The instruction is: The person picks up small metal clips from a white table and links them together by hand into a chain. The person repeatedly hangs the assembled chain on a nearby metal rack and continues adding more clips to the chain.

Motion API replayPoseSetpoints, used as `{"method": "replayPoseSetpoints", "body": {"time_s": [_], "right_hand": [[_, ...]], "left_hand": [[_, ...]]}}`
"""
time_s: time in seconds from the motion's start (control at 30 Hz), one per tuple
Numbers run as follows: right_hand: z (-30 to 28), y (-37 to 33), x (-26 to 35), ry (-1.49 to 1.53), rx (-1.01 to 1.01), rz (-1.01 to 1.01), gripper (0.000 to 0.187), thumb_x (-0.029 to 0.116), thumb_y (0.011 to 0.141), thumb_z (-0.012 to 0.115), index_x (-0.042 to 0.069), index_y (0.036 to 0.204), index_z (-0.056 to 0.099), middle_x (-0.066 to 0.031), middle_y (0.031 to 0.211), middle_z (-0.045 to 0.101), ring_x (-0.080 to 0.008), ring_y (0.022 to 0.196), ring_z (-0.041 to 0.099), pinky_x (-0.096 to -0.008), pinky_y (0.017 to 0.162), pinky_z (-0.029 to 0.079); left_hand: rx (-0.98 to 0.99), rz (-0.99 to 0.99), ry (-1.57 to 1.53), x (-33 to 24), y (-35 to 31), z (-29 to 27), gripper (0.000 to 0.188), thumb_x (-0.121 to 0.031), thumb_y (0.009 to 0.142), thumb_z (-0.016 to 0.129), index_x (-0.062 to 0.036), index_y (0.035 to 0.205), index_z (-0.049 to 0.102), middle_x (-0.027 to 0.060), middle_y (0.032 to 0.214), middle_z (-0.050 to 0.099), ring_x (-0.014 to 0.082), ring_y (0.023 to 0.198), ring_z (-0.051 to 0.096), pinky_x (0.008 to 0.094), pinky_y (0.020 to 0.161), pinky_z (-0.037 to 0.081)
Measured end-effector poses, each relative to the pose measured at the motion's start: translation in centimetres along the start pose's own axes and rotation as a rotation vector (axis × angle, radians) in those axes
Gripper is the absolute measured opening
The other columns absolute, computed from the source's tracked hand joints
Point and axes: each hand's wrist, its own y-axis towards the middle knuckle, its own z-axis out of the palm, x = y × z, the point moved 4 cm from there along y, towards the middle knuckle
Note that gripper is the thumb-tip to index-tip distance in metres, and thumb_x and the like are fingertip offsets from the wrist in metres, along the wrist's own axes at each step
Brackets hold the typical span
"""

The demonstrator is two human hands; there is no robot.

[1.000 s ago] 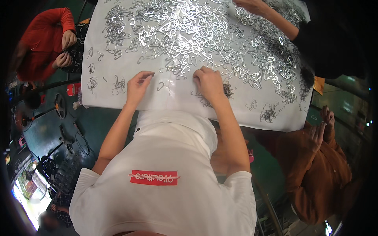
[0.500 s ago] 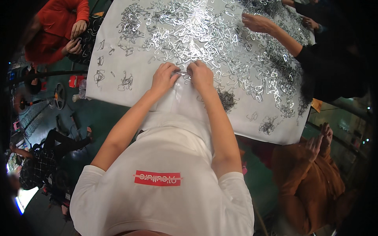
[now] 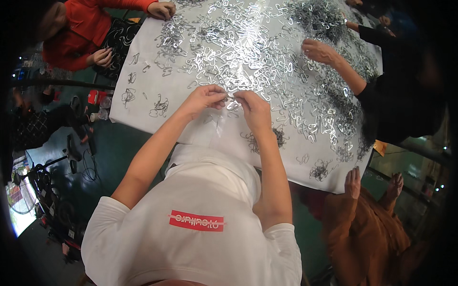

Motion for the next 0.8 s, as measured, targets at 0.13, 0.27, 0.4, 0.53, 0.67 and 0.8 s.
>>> {"method": "replayPoseSetpoints", "body": {"time_s": [0.13, 0.27, 0.4, 0.53, 0.67, 0.8], "right_hand": [[-0.5, 0.2, 1.7, 0.003, -0.068, -0.068, 0.014, -0.005, 0.082, 0.065, 0.001, 0.094, 0.068, -0.0088, 0.087, 0.069, -0.0175, 0.077, 0.068, -0.0269, 0.068, 0.053], [-1.3, 0.2, 3.3, 0.033, -0.062, -0.082, 0.015, -0.007, 0.083, 0.064, 0.001, 0.095, 0.068, -0.0074, 0.085, 0.069, -0.0141, 0.076, 0.067, -0.0249, 0.067, 0.052], [-2.0, 0.9, 3.6, 0.178, 0.072, 0.054, 0.013, -0.003, 0.086, 0.062, -0.001, 0.098, 0.067, -0.0063, 0.085, 0.068, -0.0129, 0.073, 0.065, -0.0247, 0.067, 0.051], [-1.9, 1.8, 3.2, 0.476, 0.220, 0.302, 0.013, 0.003, 0.090, 0.060, -0.003, 0.100, 0.066, -0.0056, 0.084, 0.066, -0.0115, 0.072, 0.063, -0.0243, 0.067, 0.050], [-2.7, 2.1, 4.1, 0.559, 0.210, 0.298, 0.013, 0.002, 0.091, 0.059, -0.005, 0.100, 0.065, -0.0061, 0.084, 0.066, -0.0119, 0.071, 0.062, -0.0237, 0.068, 0.050], [-4.2, 1.5, 6.7, 0.438, -0.015, 0.055, 0.013, -0.004, 0.086, 0.061, -0.002, 0.097, 0.067, -0.0068, 0.084, 0.067, -0.0131, 0.072, 0.063, -0.0248, 0.067, 0.050]], "left_hand": [[-0.035, -0.025, -0.107, -1.2, -0.8, 0.8, 0.022, -0.018, 0.090, 0.066, -0.0016, 0.105, 0.062, 0.0043, 0.086, 0.066, 0.0125, 0.076, 0.065, 0.0269, 0.074, 0.055], [0.030, -0.007, -0.063, -2.6, -2.0, 1.4, 0.022, -0.017, 0.090, 0.066, -0.0014, 0.105, 0.061, 0.0040, 0.086, 0.065, 0.0128, 0.076, 0.065, 0.0272, 0.073, 0.055], [0.121, -0.013, -0.027, -4.0, -2.6, 1.8, 0.018, -0.014, 0.089, 0.066, 0.0006, 0.100, 0.062, 0.0067, 0.085, 0.065, 0.0144, 0.072, 0.066, 0.0291, 0.069, 0.057], [0.218, -0.083, -0.145, -4.5, -2.6, 2.6, 0.018, -0.014, 0.089, 0.066, -0.0009, 0.100, 0.062, 0.0058, 0.085, 0.065, 0.0127, 0.072, 0.065, 0.0285, 0.069, 0.057], [0.188, -0.040, -0.230, -4.7, -2.7, 3.5, 0.019, -0.016, 0.090, 0.065, -0.0023, 0.102, 0.062, 0.0039, 0.086, 0.065, 0.0114, 0.075, 0.065, 0.0279, 0.070, 0.057], [0.193, -0.026, -0.374, -5.3, -3.6, 4.3, 0.019, -0.018, 0.091, 0.065, -0.0043, 0.104, 0.063, 0.0020, 0.090, 0.066, 0.0102, 0.079, 0.065, 0.0259, 0.070, 0.056]]}}
